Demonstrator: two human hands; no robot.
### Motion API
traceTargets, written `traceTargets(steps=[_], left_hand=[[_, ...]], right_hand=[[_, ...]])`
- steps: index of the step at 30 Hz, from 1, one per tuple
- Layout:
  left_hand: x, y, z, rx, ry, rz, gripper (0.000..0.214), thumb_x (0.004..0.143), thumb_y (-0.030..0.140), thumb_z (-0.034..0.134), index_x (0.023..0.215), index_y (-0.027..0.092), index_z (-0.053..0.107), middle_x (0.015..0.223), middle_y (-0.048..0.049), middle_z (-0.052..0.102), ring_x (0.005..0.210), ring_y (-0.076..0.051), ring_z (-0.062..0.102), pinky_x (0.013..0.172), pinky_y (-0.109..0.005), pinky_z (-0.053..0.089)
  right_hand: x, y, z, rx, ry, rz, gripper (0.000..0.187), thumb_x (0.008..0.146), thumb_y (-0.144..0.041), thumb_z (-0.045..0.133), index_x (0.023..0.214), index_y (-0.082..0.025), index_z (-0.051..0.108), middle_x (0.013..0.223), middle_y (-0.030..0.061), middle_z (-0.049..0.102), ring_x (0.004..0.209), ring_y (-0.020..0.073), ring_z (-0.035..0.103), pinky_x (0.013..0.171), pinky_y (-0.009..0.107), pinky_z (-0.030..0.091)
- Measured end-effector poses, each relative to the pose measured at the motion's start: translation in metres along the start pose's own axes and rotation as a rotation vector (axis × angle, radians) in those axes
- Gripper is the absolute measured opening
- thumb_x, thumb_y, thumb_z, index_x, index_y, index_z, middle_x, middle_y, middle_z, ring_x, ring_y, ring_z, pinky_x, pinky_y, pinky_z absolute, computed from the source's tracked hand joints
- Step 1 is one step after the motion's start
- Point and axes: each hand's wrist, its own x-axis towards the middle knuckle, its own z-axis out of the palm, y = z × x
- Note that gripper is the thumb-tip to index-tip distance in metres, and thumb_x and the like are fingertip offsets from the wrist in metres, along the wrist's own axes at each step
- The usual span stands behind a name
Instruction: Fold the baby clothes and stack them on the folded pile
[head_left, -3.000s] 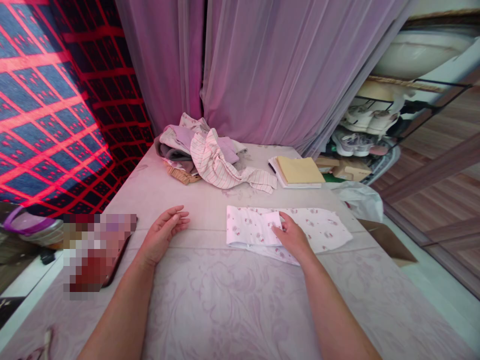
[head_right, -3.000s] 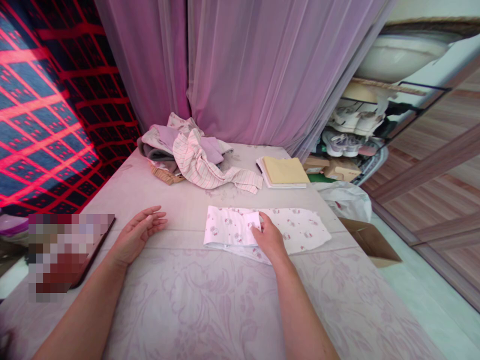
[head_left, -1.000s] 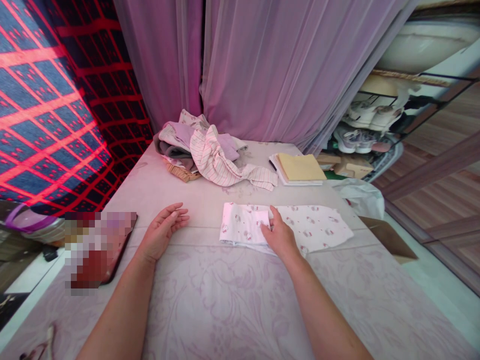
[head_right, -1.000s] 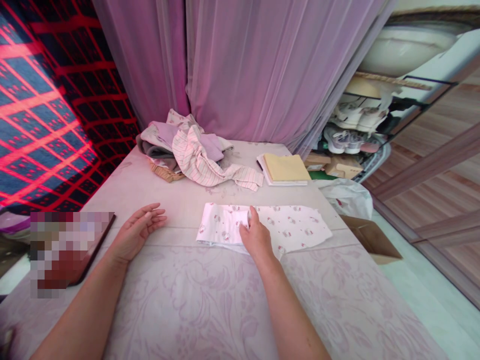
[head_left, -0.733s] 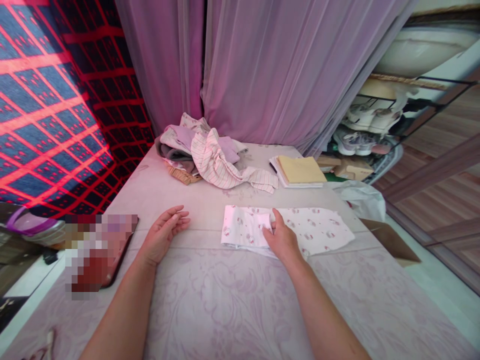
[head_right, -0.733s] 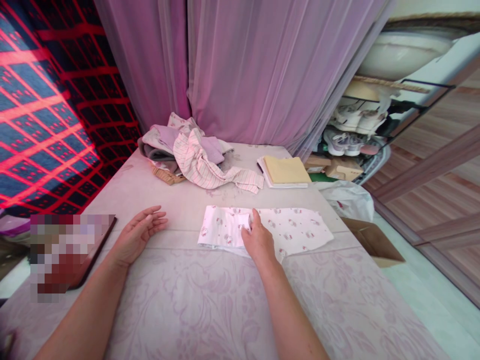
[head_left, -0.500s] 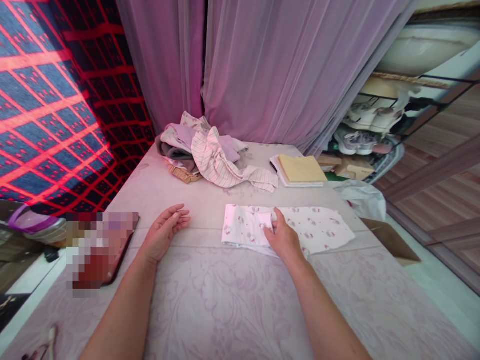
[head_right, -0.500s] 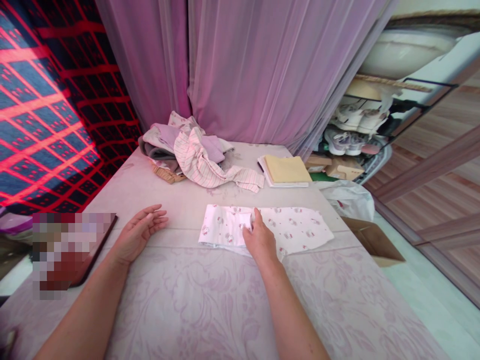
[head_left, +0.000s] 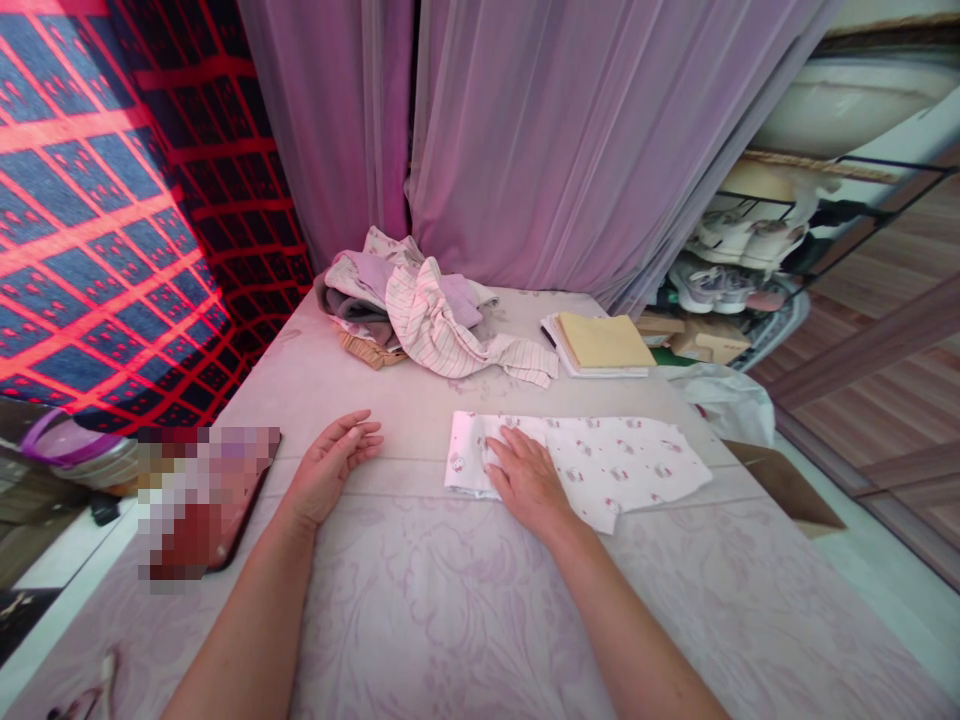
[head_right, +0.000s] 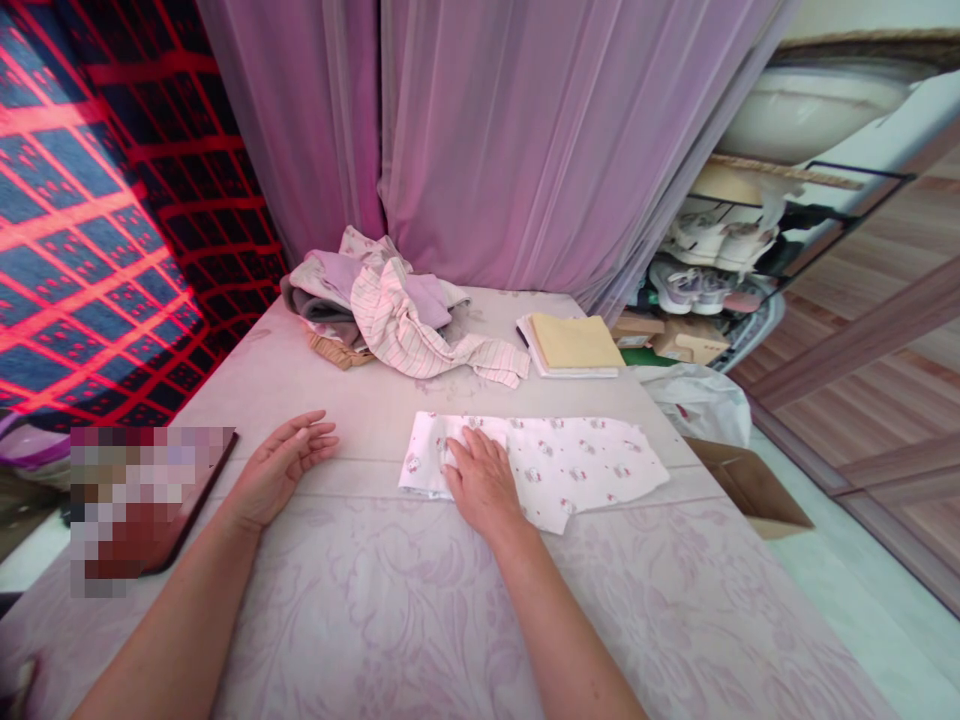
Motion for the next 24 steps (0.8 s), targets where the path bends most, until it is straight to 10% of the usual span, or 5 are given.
traceTargets(steps=[24], left_hand=[[0.001,-0.002,-0.001,-0.021,-0.006,-0.008,0.049,0.066,0.046,0.080,0.106,0.020,0.069,0.098,-0.0067,0.072,0.085,-0.019,0.068,0.082,-0.034,0.054]], right_hand=[[0.107,-0.020,-0.005,0.140,-0.041,0.026,0.029,0.091,-0.039,0.045,0.091,-0.024,0.069,0.087,0.0025,0.073,0.086,0.0188,0.062,0.073,0.028,0.038]])
